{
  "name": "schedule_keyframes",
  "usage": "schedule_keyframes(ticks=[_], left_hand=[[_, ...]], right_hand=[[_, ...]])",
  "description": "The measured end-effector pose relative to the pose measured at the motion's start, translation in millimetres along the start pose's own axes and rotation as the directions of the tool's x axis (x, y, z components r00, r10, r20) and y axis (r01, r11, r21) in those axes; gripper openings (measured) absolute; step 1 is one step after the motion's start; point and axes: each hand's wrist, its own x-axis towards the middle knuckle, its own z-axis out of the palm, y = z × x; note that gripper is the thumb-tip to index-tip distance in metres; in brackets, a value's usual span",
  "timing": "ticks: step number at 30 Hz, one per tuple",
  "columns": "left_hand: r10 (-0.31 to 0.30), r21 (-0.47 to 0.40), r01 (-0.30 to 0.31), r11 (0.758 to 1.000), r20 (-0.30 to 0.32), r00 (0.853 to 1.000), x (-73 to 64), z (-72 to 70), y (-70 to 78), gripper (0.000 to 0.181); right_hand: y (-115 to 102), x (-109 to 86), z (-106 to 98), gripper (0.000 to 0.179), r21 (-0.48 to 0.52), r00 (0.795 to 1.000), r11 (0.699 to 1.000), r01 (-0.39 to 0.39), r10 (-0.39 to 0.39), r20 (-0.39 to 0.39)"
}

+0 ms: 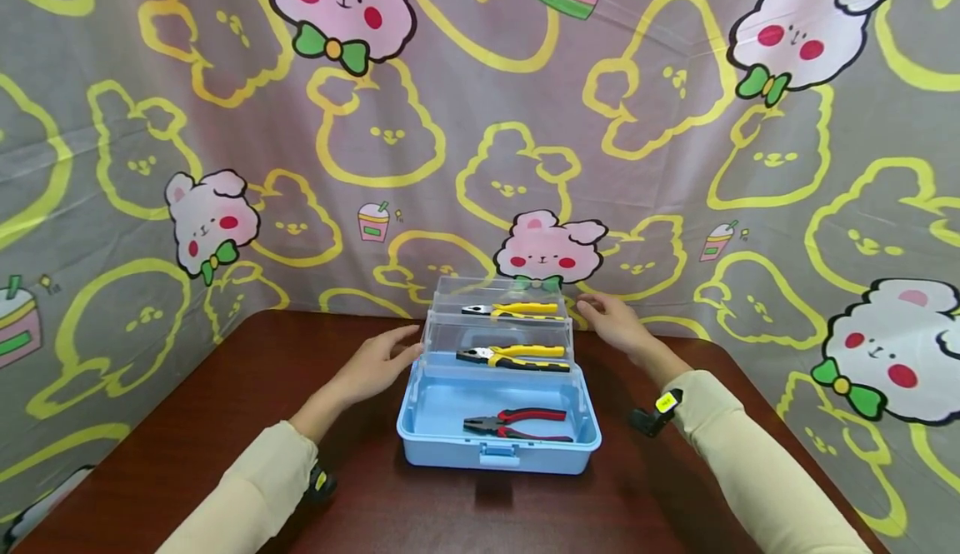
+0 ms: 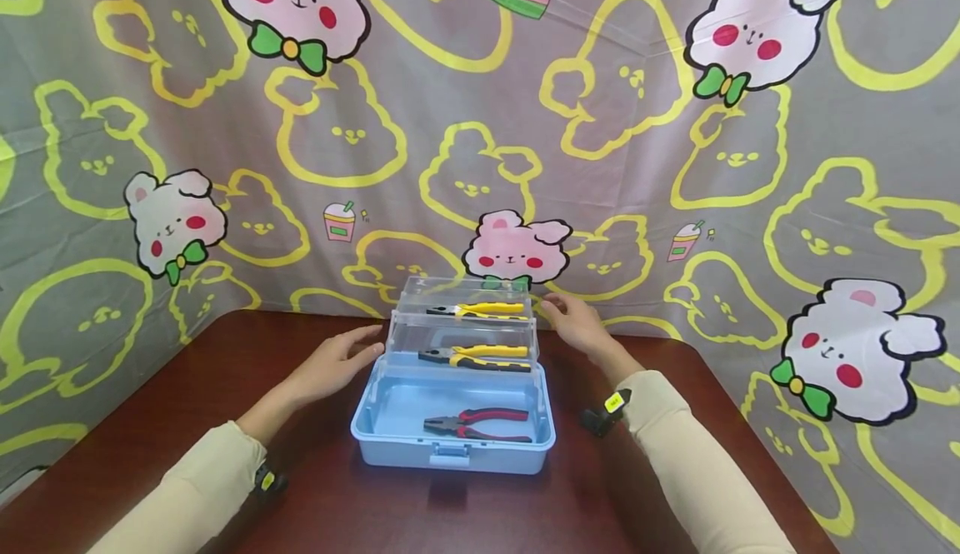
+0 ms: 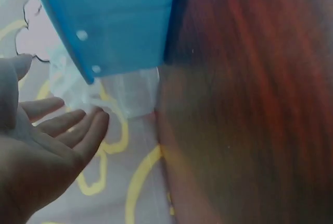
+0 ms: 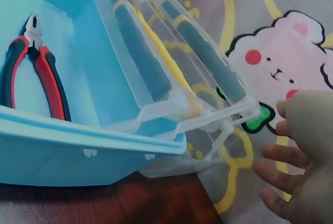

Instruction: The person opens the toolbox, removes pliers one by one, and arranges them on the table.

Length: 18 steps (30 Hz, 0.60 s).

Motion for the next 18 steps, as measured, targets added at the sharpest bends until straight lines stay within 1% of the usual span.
schedule_keyframes(ticks=[3,6,9,12,15,18], left_hand=[[0.018,0.035,-0.019,0.999,0.028,0.999,-12.0,1.2,8.3,0.074],[0.016,0.068,-0.019,0.997,0.044,0.999,-23.0,1.5,16.5,0.091],[0.007,0.089,-0.012,0.996,0.066,0.998,-33.6,3.5,22.3,0.106],[-0.011,0.094,0.003,0.996,0.087,0.996,-43.4,8.8,26.3,0.115],[0.008,0.043,-0.013,0.999,0.115,0.993,-49.9,17.2,29.5,0.119],[0.023,0.007,-0.024,1.0,0.148,0.989,-54.5,26.4,30.4,0.125]], right_hand=[[-5.2,-1.2,-1.0,0.049,0.01,0.999,0.999,0.032,-0.031,-0.034],[-13.5,-1.1,0.3,0.05,0.037,0.996,0.997,0.061,-0.058,-0.061],[-22.5,-1.8,4.0,0.051,0.04,0.994,0.996,0.085,-0.082,-0.068],[-30.6,-2.2,9.1,0.05,0.036,0.992,0.992,0.119,-0.117,-0.051],[-36.6,-2.2,14.4,0.049,0.023,0.989,0.989,0.146,-0.146,-0.02],[-41.3,-1.1,19.8,0.049,-0.012,0.985,0.985,0.171,-0.171,0.037]])
